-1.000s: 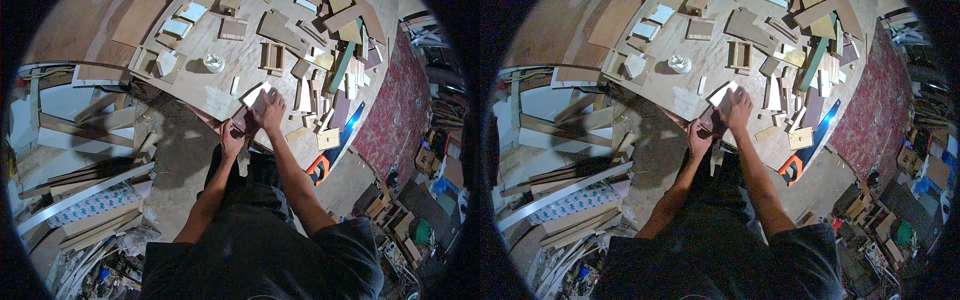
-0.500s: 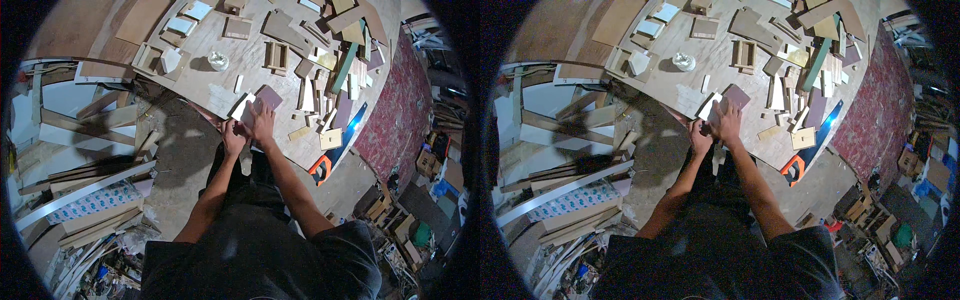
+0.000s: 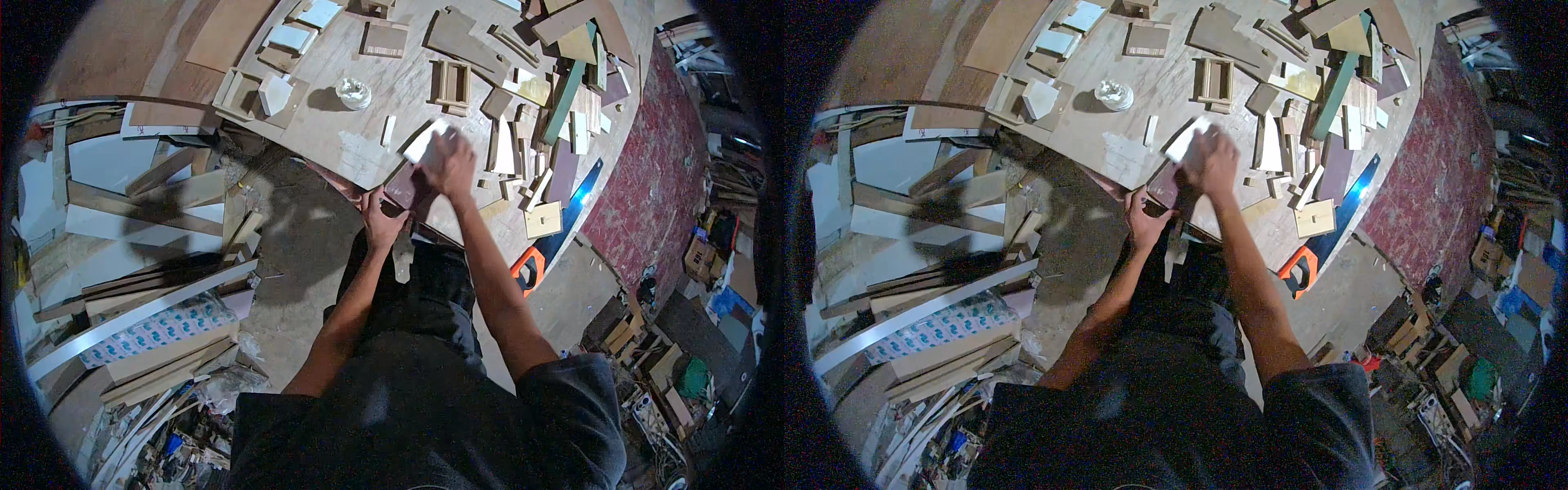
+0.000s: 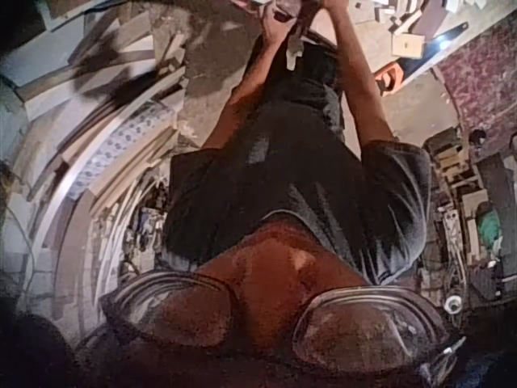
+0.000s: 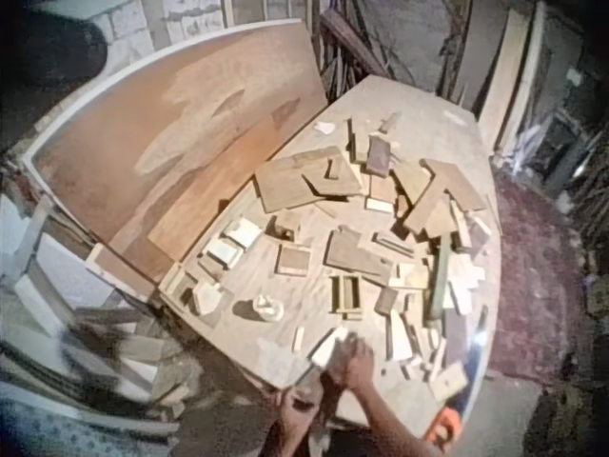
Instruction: Assemble and fit various small wooden components at a workbench, including sanding and test fitting.
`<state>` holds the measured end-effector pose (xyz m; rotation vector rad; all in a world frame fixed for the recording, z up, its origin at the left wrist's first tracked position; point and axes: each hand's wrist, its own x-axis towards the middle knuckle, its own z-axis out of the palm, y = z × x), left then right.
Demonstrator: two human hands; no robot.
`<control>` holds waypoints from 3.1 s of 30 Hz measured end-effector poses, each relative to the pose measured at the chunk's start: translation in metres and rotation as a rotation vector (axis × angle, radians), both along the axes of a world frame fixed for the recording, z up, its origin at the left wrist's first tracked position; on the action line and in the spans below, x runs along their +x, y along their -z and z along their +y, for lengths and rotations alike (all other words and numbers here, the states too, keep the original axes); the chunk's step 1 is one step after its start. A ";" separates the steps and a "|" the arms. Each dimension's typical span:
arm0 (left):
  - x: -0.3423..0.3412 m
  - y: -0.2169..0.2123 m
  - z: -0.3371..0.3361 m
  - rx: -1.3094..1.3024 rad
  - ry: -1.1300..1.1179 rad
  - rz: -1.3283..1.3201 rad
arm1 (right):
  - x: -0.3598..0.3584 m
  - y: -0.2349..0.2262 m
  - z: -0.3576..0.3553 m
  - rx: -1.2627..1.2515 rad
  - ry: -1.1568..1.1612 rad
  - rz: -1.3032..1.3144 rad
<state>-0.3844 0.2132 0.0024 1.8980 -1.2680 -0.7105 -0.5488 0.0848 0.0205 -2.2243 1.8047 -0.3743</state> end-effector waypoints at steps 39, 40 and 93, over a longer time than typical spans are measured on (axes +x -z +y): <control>0.010 0.014 -0.001 -0.051 0.036 -0.050 | 0.037 -0.005 0.059 0.051 0.036 -0.062; 0.011 0.012 -0.002 0.011 0.044 0.007 | 0.041 -0.007 0.070 0.092 -0.011 -0.132; 0.009 -0.024 -0.007 0.093 0.102 -0.111 | -0.032 -0.020 -0.001 -0.041 0.078 -0.071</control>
